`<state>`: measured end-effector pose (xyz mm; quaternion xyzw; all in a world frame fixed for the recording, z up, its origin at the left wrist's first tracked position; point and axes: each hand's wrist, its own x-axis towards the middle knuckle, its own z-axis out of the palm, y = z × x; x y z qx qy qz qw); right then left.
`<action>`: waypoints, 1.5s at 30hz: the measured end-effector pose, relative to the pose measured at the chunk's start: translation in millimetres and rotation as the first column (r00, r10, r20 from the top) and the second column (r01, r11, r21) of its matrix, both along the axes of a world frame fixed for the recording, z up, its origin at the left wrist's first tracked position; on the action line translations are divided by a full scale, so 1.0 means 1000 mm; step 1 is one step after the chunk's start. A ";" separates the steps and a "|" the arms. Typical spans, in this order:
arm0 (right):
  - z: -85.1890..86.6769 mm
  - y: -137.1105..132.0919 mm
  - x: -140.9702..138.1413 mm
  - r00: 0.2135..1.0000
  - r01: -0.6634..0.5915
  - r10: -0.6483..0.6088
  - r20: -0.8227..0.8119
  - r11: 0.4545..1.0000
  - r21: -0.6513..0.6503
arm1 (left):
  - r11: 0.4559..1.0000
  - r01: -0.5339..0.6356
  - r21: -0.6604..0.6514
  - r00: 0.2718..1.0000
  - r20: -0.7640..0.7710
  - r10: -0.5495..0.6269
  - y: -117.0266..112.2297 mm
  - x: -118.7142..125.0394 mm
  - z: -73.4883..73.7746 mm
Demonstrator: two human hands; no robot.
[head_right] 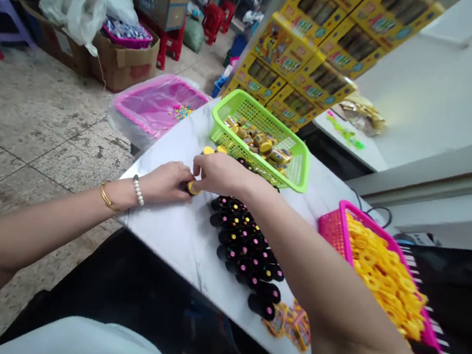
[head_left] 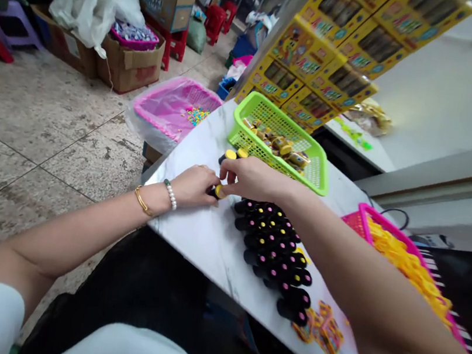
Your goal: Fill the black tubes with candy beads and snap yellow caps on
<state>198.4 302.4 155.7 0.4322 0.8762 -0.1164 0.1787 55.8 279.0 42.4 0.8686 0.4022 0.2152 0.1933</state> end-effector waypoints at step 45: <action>-0.076 -0.268 0.186 -0.382 0.741 -0.611 -0.693 0.246 -0.625 | 0.931 0.205 0.301 0.973 0.043 -0.228 -0.179 0.135 -0.005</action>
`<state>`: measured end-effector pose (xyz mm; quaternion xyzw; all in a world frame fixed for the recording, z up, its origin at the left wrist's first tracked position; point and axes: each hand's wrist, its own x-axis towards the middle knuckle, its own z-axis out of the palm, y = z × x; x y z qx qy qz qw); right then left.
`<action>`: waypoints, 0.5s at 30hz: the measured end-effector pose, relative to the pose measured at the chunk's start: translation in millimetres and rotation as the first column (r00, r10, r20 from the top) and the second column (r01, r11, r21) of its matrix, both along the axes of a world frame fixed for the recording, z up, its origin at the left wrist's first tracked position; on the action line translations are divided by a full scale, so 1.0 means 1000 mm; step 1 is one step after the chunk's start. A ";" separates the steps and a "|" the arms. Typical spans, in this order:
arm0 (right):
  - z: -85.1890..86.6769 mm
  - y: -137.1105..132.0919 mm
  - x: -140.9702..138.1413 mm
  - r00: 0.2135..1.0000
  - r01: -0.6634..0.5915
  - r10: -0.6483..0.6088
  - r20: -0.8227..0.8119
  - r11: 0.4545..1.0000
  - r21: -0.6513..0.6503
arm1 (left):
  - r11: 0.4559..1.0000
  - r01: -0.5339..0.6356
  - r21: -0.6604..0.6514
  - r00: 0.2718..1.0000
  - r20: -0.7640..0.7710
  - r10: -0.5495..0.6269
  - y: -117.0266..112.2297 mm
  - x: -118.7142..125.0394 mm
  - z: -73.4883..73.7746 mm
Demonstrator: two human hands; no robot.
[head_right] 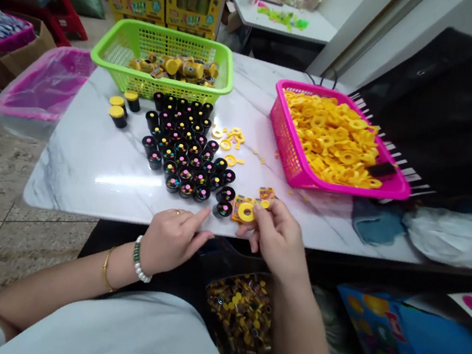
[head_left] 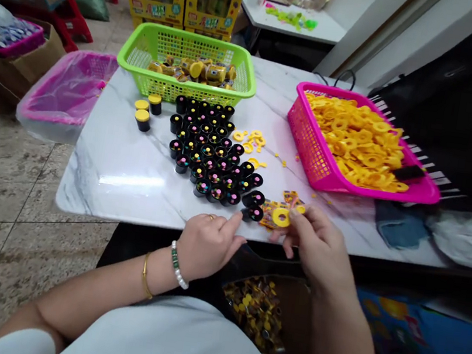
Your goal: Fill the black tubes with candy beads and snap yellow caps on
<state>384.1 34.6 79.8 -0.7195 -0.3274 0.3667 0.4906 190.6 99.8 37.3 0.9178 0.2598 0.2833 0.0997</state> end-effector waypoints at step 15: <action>-0.009 -0.011 -0.066 0.958 -0.232 0.253 -0.134 0.960 0.155 | 0.961 -0.060 -0.269 0.974 0.195 0.115 0.008 -0.057 0.004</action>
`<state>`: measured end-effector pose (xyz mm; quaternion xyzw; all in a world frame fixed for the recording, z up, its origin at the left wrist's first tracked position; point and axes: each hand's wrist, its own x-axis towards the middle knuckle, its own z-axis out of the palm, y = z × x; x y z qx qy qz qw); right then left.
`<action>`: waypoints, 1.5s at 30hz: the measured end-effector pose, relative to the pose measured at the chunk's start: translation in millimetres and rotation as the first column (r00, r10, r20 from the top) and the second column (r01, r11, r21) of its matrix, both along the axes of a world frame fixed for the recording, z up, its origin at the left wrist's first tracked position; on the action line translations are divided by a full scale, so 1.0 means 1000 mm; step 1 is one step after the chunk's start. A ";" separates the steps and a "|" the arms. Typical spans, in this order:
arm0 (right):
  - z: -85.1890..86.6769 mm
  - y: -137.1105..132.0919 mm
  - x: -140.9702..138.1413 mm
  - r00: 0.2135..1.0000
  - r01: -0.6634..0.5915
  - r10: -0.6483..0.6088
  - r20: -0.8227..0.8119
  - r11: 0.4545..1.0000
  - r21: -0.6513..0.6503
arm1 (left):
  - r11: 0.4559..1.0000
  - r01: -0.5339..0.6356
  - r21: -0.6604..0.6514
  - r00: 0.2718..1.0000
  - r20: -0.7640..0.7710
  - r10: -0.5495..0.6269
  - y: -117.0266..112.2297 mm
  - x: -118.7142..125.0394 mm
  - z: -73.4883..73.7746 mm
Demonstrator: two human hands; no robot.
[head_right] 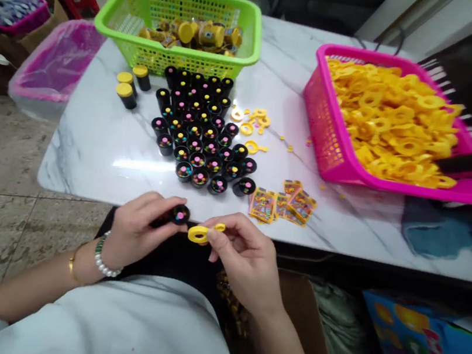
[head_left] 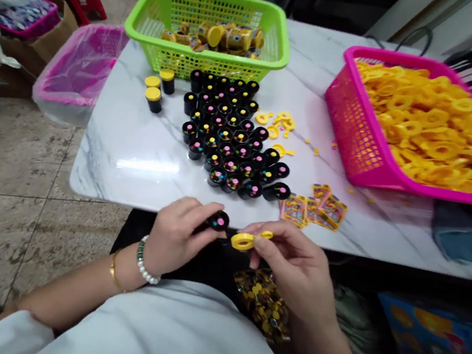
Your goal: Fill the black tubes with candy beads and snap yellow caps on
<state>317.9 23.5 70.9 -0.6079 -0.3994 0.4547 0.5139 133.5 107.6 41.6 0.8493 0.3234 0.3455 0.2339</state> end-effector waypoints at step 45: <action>-0.020 0.095 -0.102 0.994 -0.043 0.035 0.101 0.996 0.078 | 0.941 -0.234 -0.244 0.968 -0.148 0.202 0.020 -0.071 0.021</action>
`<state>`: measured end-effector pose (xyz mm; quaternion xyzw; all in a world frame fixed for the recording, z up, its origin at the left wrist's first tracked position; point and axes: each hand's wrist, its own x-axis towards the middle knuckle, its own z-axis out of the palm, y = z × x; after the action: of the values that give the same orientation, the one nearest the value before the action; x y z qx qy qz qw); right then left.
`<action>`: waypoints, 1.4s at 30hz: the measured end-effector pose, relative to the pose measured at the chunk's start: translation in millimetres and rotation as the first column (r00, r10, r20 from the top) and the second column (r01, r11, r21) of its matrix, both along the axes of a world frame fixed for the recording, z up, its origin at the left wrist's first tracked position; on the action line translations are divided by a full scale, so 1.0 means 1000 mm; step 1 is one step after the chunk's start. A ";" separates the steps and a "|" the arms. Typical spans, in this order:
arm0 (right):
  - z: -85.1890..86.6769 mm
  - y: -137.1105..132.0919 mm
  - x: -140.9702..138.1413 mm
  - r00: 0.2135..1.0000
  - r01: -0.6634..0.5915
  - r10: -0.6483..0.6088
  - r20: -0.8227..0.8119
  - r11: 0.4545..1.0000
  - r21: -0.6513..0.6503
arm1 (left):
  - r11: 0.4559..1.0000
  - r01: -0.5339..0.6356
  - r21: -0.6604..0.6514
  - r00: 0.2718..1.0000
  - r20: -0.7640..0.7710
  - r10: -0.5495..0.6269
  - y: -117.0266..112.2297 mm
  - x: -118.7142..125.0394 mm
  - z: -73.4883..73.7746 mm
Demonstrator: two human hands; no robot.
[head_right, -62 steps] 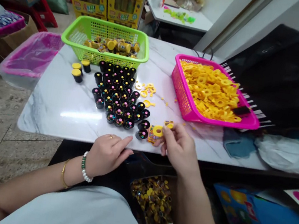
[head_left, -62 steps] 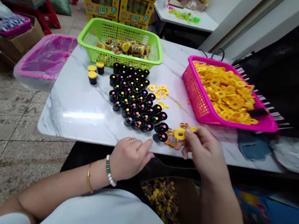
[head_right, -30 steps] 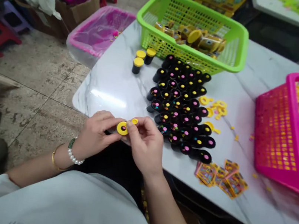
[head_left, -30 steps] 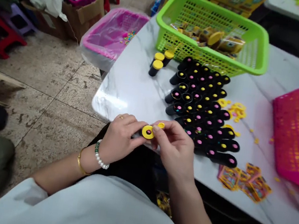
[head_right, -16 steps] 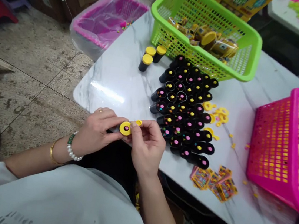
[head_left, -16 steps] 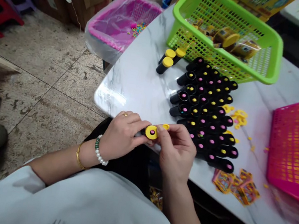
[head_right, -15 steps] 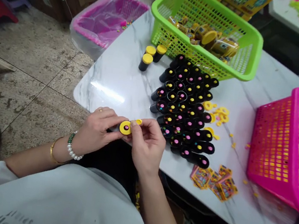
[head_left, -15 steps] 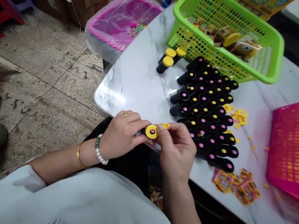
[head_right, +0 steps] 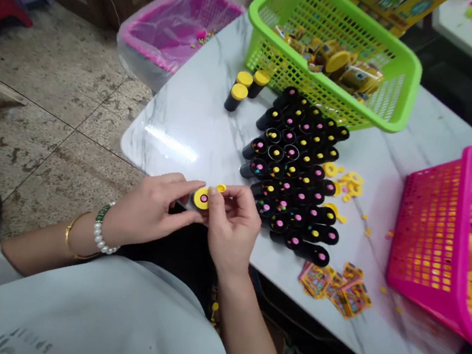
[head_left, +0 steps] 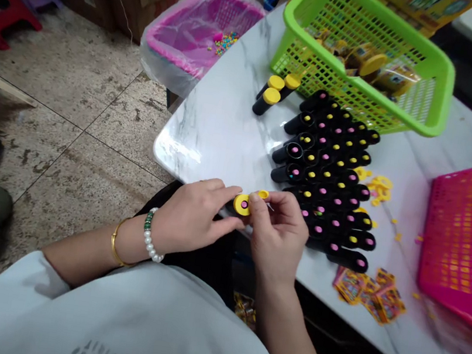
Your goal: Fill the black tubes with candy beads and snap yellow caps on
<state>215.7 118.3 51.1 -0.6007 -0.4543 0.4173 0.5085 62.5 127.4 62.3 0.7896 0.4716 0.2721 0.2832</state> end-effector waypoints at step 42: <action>0.004 -0.012 0.002 0.971 -0.217 0.216 0.098 0.976 -0.004 | 0.977 -0.144 0.157 0.988 -0.033 0.151 -0.013 0.019 -0.014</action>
<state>217.8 106.2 54.9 -0.5656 -0.5427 0.4390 0.4391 81.4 114.5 48.6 0.7778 0.5127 0.3103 0.1894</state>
